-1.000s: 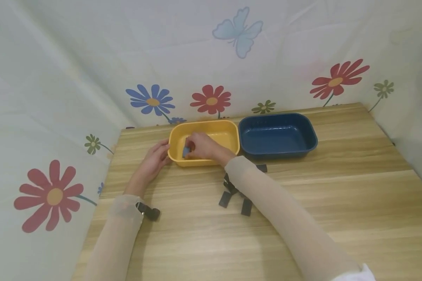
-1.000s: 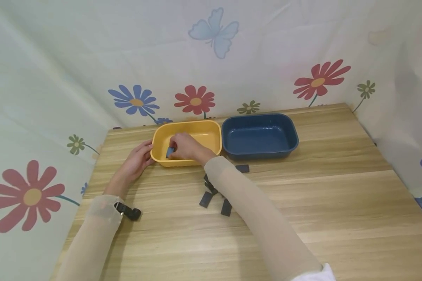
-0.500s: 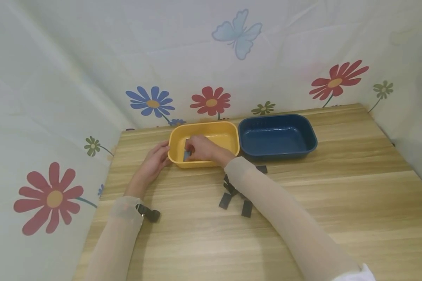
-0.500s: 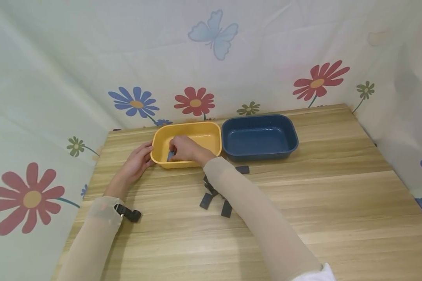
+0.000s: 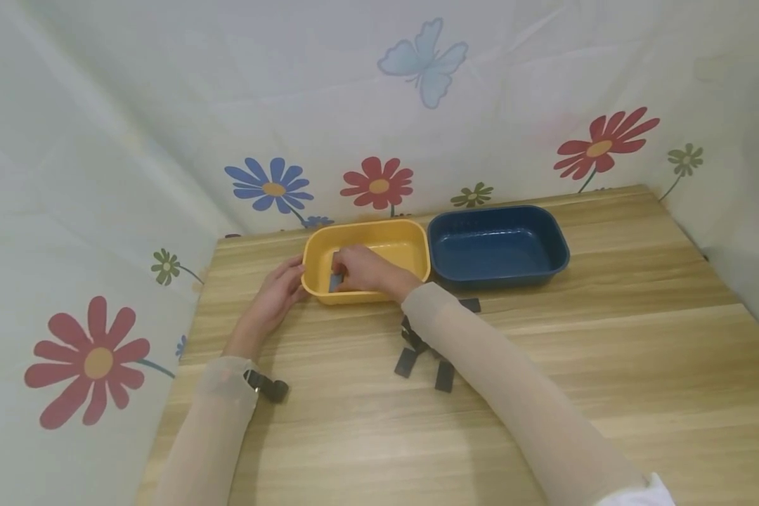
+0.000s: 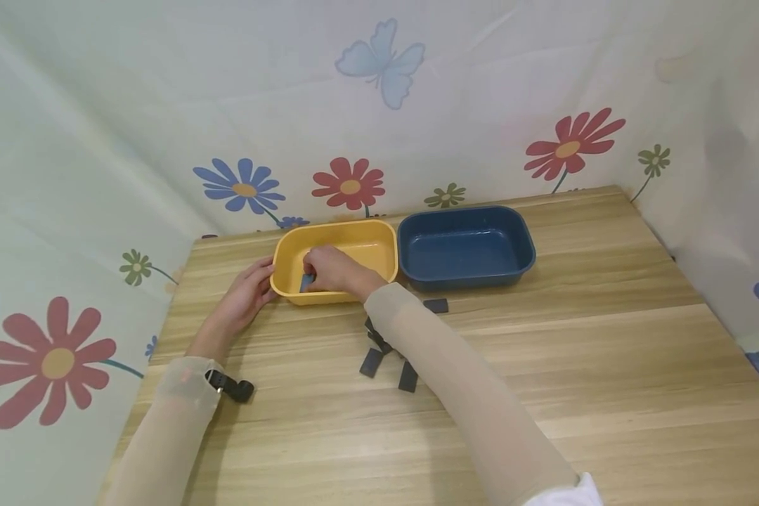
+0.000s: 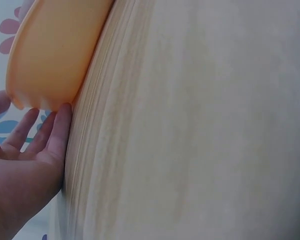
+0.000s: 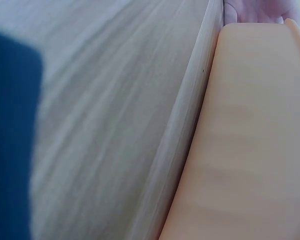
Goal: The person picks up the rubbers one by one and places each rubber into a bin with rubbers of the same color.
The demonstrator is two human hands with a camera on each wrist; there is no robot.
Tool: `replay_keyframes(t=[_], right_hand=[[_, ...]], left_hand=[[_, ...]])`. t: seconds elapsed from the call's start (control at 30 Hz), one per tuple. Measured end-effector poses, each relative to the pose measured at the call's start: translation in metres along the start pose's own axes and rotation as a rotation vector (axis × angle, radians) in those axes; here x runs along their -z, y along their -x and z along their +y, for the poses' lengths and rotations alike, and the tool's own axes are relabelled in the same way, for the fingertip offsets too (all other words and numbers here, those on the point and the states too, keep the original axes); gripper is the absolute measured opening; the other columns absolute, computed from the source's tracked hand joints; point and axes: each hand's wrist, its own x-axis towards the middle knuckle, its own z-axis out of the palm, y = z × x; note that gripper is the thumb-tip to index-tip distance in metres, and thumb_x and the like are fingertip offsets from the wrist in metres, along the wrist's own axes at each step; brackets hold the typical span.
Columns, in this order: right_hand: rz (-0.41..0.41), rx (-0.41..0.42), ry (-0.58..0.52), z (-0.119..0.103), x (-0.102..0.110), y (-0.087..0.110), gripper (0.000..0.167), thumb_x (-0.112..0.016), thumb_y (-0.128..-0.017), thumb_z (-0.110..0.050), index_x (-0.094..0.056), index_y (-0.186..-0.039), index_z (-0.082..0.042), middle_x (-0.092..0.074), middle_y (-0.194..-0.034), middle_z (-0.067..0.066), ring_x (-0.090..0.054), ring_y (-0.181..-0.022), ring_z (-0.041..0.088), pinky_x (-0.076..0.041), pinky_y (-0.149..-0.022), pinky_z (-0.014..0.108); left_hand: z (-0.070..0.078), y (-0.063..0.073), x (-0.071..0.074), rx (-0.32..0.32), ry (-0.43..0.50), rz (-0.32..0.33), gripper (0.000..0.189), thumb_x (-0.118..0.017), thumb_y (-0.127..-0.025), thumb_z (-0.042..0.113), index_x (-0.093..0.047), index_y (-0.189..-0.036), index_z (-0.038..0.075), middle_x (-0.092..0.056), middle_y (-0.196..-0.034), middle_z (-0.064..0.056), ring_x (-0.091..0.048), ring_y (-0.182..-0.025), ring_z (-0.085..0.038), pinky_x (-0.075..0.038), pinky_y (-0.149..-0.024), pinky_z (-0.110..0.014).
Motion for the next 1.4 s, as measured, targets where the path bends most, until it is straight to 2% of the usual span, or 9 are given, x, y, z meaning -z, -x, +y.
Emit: replay_keyframes(t=[0.2, 0.6, 0.93, 1.2, 1.4], right_hand=[[0.016, 0.013, -0.037, -0.0003, 0.0039, 0.001, 0.027, -0.087, -0.09, -0.022, -0.078, -0.11, -0.007, -0.072, -0.101, 0.003, -0.06, -0.092, 0.018, -0.053, -0.087, 0.028], [0.006, 0.02, -0.018, -0.0022, 0.0051, 0.0008, 0.025, -0.086, -0.091, -0.024, -0.077, -0.108, -0.008, -0.072, -0.098, 0.005, -0.059, -0.089, 0.018, -0.051, -0.082, 0.028], [-0.001, 0.001, 0.002, -0.0038, 0.0059, 0.0016, 0.028, -0.086, -0.092, -0.027, -0.077, -0.111, -0.009, -0.07, -0.101, 0.002, -0.059, -0.092, 0.018, -0.051, -0.087, 0.028], [-0.023, 0.012, 0.022, -0.0046, 0.0034, 0.0032, 0.028, -0.086, -0.092, -0.025, -0.077, -0.112, -0.007, -0.07, -0.102, 0.003, -0.058, -0.093, 0.018, -0.051, -0.088, 0.029], [-0.013, 0.018, 0.048, -0.0066, 0.005, 0.0025, 0.03, -0.086, -0.092, -0.026, -0.077, -0.113, -0.006, -0.07, -0.104, 0.004, -0.058, -0.094, 0.019, -0.051, -0.089, 0.029]], left_hand=[[0.0033, -0.0017, -0.001, -0.003, -0.01, 0.001, 0.06, -0.049, -0.114, 0.027, -0.027, -0.167, 0.006, -0.031, -0.171, -0.013, -0.037, -0.154, -0.029, -0.042, -0.12, -0.04], [0.0062, -0.0009, -0.0003, 0.014, -0.025, 0.015, 0.058, -0.049, -0.114, 0.026, -0.03, -0.166, 0.007, -0.033, -0.17, -0.012, -0.039, -0.153, -0.028, -0.042, -0.12, -0.038], [0.0041, -0.0029, 0.0008, 0.008, -0.017, 0.019, 0.057, -0.049, -0.114, 0.025, -0.032, -0.165, 0.007, -0.034, -0.169, -0.012, -0.04, -0.152, -0.028, -0.042, -0.12, -0.039], [-0.0001, 0.0003, -0.0002, 0.029, -0.003, 0.027, 0.059, -0.049, -0.114, 0.025, -0.029, -0.166, 0.007, -0.032, -0.17, -0.012, -0.039, -0.153, -0.028, -0.043, -0.119, -0.037], [0.0009, 0.0021, -0.0002, 0.011, -0.021, 0.023, 0.06, -0.05, -0.114, 0.027, -0.03, -0.166, 0.007, -0.033, -0.17, -0.012, -0.038, -0.154, -0.028, -0.042, -0.12, -0.037]])
